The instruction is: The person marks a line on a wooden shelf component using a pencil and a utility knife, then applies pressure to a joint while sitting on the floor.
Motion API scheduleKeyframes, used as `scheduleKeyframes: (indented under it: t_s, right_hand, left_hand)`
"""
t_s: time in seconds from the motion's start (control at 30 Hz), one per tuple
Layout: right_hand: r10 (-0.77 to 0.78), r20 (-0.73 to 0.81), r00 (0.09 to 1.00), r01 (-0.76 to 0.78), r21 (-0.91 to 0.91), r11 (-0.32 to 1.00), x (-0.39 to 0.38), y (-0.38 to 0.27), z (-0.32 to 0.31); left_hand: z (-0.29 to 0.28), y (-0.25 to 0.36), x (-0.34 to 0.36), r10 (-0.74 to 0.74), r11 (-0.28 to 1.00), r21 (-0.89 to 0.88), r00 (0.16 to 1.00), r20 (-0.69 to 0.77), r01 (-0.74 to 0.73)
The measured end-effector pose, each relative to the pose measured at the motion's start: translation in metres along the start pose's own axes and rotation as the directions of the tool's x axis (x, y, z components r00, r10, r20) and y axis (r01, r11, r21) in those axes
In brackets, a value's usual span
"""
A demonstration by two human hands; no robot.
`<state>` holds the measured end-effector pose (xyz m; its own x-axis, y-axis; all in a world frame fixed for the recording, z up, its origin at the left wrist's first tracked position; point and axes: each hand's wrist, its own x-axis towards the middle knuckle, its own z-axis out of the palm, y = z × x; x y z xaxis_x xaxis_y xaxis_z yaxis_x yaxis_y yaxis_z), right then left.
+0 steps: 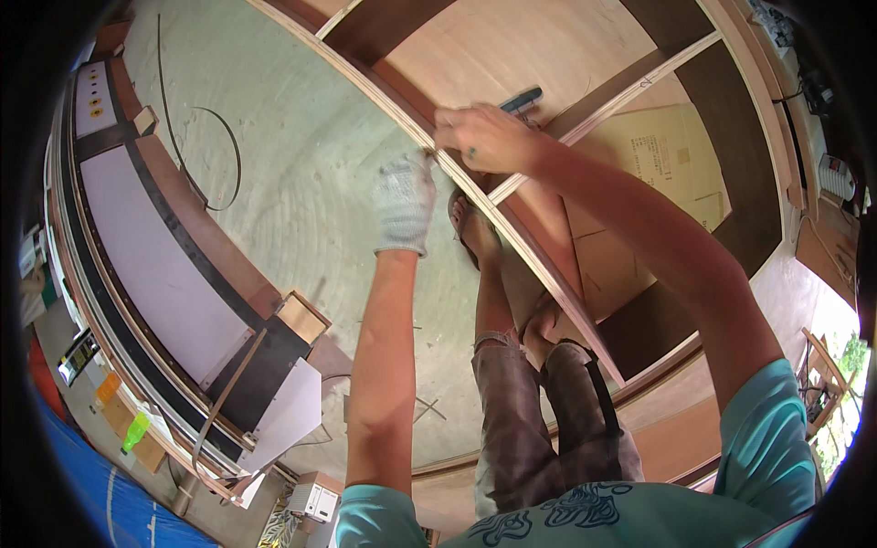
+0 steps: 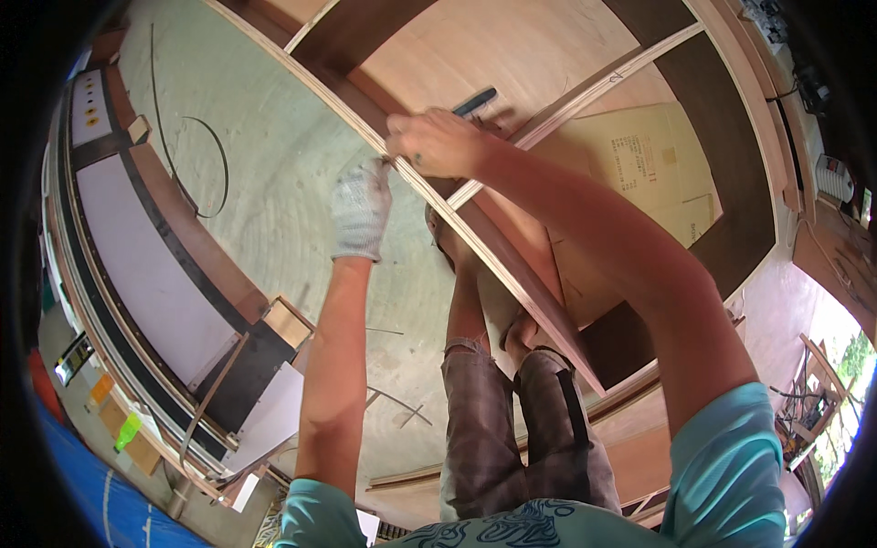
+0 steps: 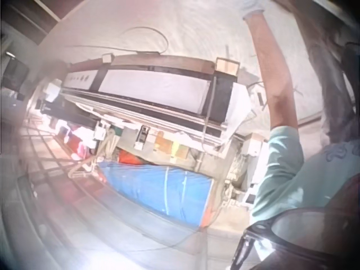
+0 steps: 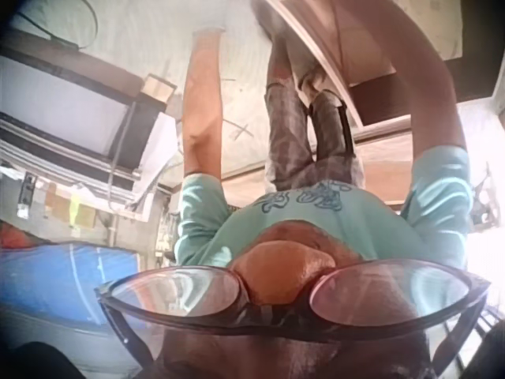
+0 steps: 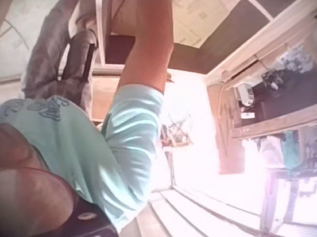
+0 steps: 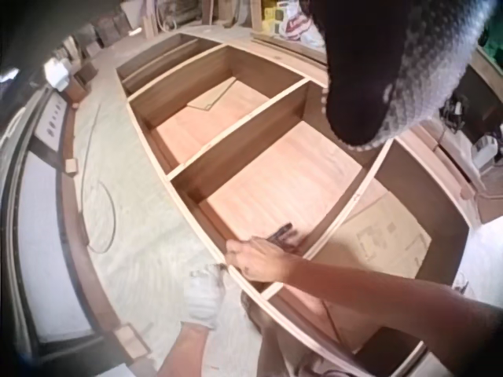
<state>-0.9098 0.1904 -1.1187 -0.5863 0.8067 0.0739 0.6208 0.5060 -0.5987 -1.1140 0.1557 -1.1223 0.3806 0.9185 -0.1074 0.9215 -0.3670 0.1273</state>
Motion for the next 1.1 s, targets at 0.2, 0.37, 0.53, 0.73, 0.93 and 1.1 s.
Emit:
scheduleKeyframes:
  t_s: [0.2, 0.37, 0.53, 0.73, 0.93, 1.1]
  right_hand:
    - [0.020, -0.023, 1.000, -0.020, -0.008, 1.000, -0.009, 0.001, 0.017]
    - [0.035, -0.012, 0.999, -0.034, 0.080, 0.996, -0.041, -0.015, 0.025]
    - [0.039, 0.015, 0.999, -0.039, 0.010, 0.999, -0.056, -0.013, 0.024]
    - [-0.021, -0.014, 1.000, 0.021, 0.012, 1.000, -0.072, -0.021, 0.023]
    - [0.001, 0.048, 0.999, -0.001, 0.014, 1.000, -0.054, -0.012, 0.020]
    - [-0.011, -0.011, 1.000, 0.010, -0.024, 1.000, -0.020, -0.008, 0.017]
  left_hand:
    - [0.013, 0.000, -0.010, 0.026, 0.997, -0.072, 0.996, -0.090, -0.032]
    - [0.027, 0.019, -0.039, -0.042, 0.987, -0.159, 0.989, -0.141, 0.019]
    - [0.029, 0.033, -0.046, 0.003, 0.991, -0.129, 0.989, -0.148, -0.022]
    - [0.026, 0.042, -0.064, 0.025, 0.996, -0.085, 0.999, -0.036, -0.028]
    - [0.017, 0.029, -0.048, 0.102, 0.995, -0.014, 0.995, 0.009, -0.102]
    - [0.017, 0.007, -0.021, 0.038, 0.998, -0.055, 0.997, -0.060, -0.041]
